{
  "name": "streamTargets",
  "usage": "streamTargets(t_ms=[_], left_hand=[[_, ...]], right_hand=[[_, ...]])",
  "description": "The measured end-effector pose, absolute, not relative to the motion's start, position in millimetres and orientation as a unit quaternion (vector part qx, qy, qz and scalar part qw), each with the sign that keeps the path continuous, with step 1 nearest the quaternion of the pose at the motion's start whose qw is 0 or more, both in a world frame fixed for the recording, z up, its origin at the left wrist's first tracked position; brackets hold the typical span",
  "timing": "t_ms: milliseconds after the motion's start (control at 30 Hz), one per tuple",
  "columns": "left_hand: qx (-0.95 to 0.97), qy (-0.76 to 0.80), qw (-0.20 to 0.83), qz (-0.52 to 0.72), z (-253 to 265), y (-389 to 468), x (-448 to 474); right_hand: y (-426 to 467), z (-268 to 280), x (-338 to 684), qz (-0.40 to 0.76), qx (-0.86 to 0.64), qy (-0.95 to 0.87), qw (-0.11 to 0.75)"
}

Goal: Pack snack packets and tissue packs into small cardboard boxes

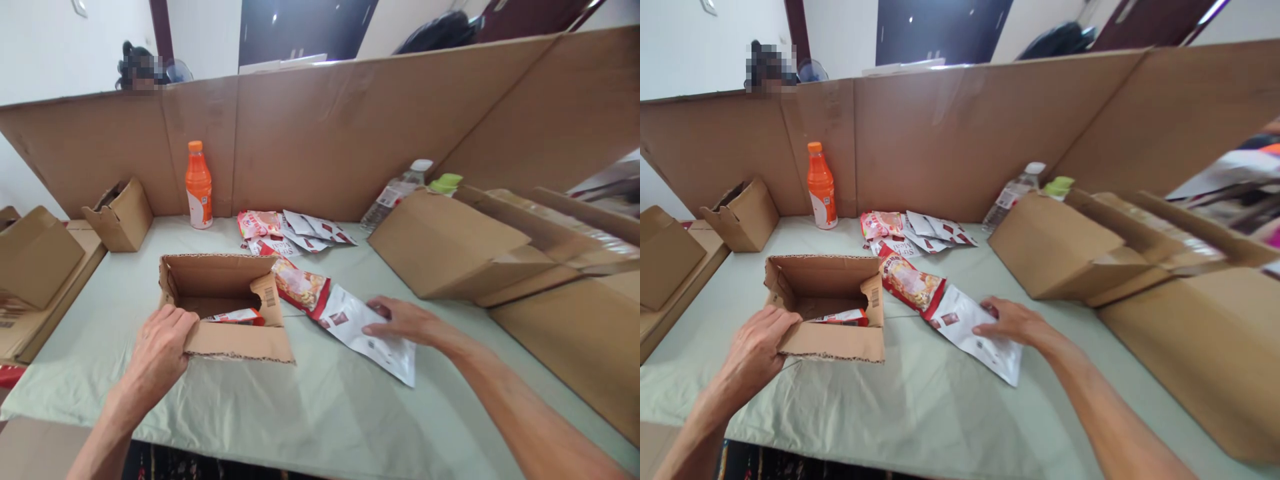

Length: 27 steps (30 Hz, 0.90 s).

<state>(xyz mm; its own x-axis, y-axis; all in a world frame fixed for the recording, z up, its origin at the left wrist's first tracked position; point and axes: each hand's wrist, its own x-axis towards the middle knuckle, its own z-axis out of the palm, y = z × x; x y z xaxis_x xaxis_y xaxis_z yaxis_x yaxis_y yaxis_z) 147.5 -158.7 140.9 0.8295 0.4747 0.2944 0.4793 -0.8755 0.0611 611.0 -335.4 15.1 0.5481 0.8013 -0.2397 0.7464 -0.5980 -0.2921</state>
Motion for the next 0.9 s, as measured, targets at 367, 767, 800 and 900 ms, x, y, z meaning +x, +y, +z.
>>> streamTargets(t_ms=[367, 767, 800, 900], left_hand=[[-0.953, -0.274, -0.014, -0.127, 140.3, -159.6, 149.1], [-0.953, -0.283, -0.023, -0.103, 145.4, -162.5, 152.3], [-0.953, -0.284, -0.027, -0.104, 145.3, -162.5, 152.7], [-0.95, -0.293, -0.034, -0.099, 144.8, -162.5, 153.8]], right_hand=[[-339.0, 33.4, 598.8, 0.267, -0.828, -0.445, 0.213], [-378.7, 105.8, 548.6, 0.17, -0.866, -0.381, 0.277], [-380.3, 121.5, 541.5, 0.159, -0.869, -0.363, 0.297], [-375.0, 168.0, 506.7, 0.112, -0.857, -0.317, 0.391]])
